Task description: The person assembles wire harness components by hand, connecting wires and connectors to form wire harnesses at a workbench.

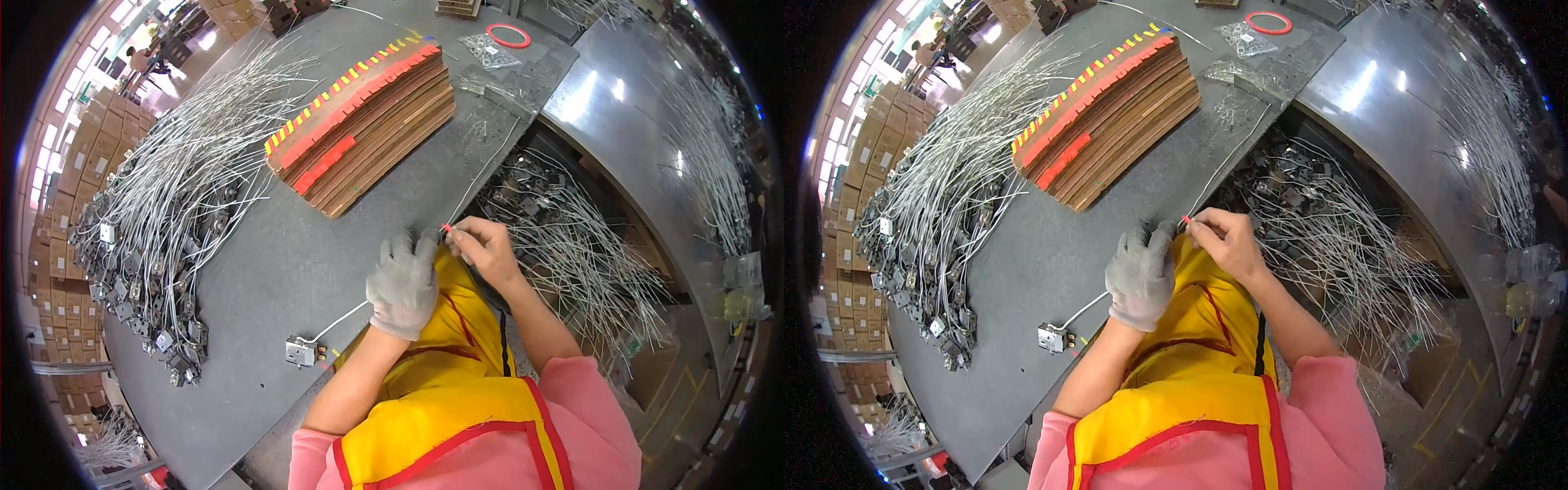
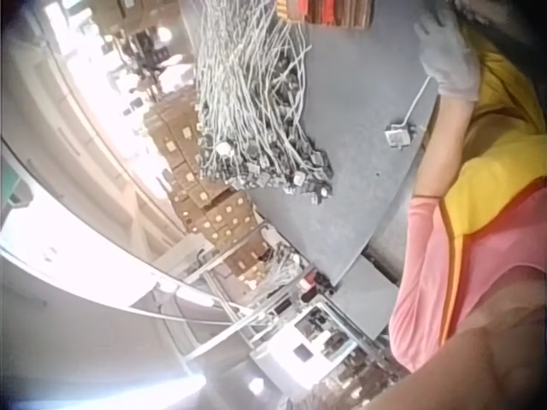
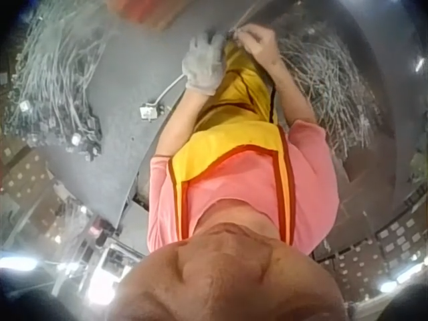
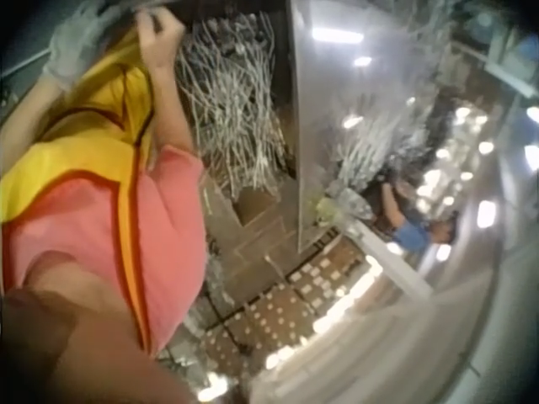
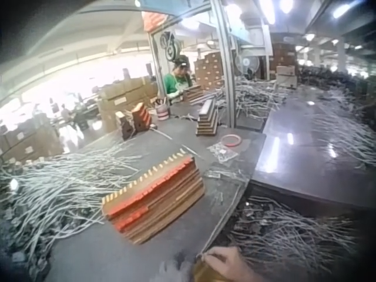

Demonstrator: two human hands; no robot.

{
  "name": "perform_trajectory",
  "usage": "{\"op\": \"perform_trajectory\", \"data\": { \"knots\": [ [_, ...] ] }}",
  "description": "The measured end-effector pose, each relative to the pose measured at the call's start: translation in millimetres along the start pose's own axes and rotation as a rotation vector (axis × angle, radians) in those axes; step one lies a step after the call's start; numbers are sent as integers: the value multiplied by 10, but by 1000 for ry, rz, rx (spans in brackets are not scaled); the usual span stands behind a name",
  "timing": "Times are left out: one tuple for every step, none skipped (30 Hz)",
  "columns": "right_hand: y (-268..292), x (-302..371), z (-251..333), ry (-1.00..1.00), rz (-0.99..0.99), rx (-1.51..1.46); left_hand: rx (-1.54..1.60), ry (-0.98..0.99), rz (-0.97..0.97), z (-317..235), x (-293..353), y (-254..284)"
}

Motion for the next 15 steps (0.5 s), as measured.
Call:
{"op": "perform_trajectory", "data": {
  "knots": [
    [-35,19,-11,-1,1,-1,-11,4,8,2,1,-1],
    [-59,32,-33,-19,-13,-35,-12,4,9,4,4,-2],
    [-69,32,-53,-36,-27,-69,-21,-1,19,3,4,-6],
    [-74,29,-76,-35,-26,-70,-29,-7,29,1,4,-9],
    [-70,22,-97,-17,-42,-64,-30,-7,28,-2,0,-5],
    [-69,18,-100,-1,-58,-58,-25,-3,30,-2,-3,-1],
    [-69,20,-93,-1,-57,-59,-19,0,32,-1,-4,1],
    [-66,23,-80,-22,-59,-51,-20,0,32,2,0,-5],
    [-65,25,-76,-43,-61,-43,-3,7,11,8,4,-1],
    [-65,23,-78,-43,-61,-44,14,13,-10,13,5,6],
    [-65,18,-83,-51,-63,-61,13,12,-10,13,2,5],
    [-62,12,-87,-58,-65,-78,9,15,-8,13,-6,2],
    [-61,6,-93,-58,-66,-79,5,17,-7,12,-13,1],
    [-60,-1,-96,-45,-68,-83,5,16,-7,6,-19,6],
    [-56,-8,-102,-33,-70,-87,-19,-4,23,-8,-19,-3]
  ]
}}
Point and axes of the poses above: each hand's wrist, its own x-axis away from the middle knuckle, its own y-axis out of the back of the hand, z = x × y, the point moved 5 cm from there along -x, towards the middle knuckle, and after that the axes turned 15 degrees about -z, right-handed, at the moved point
